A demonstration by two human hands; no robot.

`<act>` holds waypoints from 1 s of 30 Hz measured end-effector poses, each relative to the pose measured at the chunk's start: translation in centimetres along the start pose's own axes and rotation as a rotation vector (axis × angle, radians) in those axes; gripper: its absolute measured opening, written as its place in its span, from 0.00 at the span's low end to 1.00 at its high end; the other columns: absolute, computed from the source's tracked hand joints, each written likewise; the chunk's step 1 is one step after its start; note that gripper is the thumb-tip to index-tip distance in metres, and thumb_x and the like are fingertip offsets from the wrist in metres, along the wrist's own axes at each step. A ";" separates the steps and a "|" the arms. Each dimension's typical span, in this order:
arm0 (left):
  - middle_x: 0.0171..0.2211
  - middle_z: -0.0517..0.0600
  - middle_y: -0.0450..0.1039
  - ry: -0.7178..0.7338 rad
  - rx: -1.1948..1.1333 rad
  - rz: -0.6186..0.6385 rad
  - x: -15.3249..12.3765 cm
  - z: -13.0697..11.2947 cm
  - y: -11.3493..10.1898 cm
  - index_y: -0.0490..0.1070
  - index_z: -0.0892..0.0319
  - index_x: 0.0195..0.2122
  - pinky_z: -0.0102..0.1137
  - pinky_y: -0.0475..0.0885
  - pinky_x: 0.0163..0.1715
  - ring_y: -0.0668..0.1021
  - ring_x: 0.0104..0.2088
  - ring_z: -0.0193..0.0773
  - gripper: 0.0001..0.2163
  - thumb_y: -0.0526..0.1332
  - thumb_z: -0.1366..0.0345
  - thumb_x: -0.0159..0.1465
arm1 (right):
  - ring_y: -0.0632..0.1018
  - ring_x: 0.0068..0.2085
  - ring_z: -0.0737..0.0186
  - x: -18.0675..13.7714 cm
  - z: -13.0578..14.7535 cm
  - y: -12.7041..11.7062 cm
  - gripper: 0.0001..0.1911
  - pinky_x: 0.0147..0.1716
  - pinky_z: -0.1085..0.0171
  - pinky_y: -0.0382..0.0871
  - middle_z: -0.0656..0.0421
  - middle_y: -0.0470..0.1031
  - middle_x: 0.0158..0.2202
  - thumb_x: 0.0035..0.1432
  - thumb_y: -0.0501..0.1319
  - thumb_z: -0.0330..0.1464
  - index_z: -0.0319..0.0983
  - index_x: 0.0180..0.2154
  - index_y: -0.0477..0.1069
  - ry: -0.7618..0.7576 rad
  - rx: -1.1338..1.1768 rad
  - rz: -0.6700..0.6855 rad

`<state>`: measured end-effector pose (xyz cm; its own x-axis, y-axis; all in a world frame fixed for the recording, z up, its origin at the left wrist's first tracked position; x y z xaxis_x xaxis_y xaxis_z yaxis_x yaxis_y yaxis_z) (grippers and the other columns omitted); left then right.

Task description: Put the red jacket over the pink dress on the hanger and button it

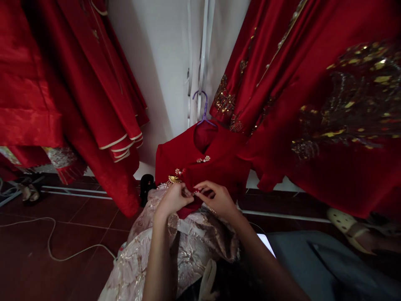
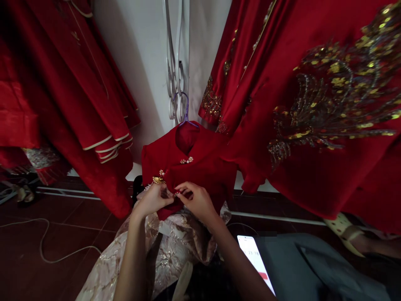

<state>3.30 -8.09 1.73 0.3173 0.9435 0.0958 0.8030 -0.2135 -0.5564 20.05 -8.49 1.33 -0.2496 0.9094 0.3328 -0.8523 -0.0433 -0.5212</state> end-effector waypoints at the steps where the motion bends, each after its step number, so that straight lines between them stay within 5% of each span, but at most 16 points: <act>1: 0.27 0.49 0.75 0.009 -0.001 0.007 0.0 0.2 0.0 0.71 0.64 0.29 0.26 0.66 0.27 0.74 0.27 0.33 0.06 0.59 0.67 0.52 | 0.76 0.34 0.66 0.0 -0.1 0.1 0.09 0.27 0.69 0.68 0.61 0.77 0.35 0.52 0.61 0.31 0.44 0.38 0.73 -0.009 -0.008 -0.007; 21: 0.27 0.51 0.77 -0.041 -0.075 0.088 0.7 2.5 0.3 0.73 0.63 0.27 0.28 0.70 0.30 0.77 0.29 0.35 0.05 0.59 0.68 0.52 | 0.73 0.32 0.67 0.1 -1.2 1.1 0.09 0.28 0.69 0.65 0.60 0.73 0.35 0.54 0.59 0.29 0.44 0.39 0.72 -0.030 -0.078 0.063; 26: 0.27 0.49 0.76 -0.041 -0.062 0.057 0.5 2.2 0.2 0.71 0.62 0.27 0.27 0.69 0.30 0.76 0.28 0.34 0.04 0.62 0.69 0.50 | 0.69 0.28 0.70 0.1 -1.1 -1.0 0.19 0.29 0.67 0.66 0.59 0.69 0.38 0.47 0.63 0.27 0.43 0.44 0.70 -0.053 -0.111 0.099; 30: 0.28 0.49 0.75 -0.041 -0.071 0.101 0.2 2.3 0.2 0.69 0.62 0.29 0.27 0.69 0.30 0.76 0.28 0.34 0.07 0.64 0.66 0.49 | 0.69 0.28 0.68 0.0 -0.3 -3.7 0.15 0.25 0.68 0.65 0.57 0.70 0.39 0.51 0.62 0.33 0.43 0.43 0.70 -0.047 -0.082 -0.007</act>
<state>2.41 -7.33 -0.27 0.3781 0.9257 0.0076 0.8021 -0.3235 -0.5019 23.31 -8.17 3.02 -0.2669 0.8889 0.3724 -0.8139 -0.0010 -0.5809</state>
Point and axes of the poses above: each hand's wrist, its own x-axis towards the middle knuckle, its own y-axis out of the palm, z = x × y, the point moved 2 cm from there along x, towards the middle knuckle
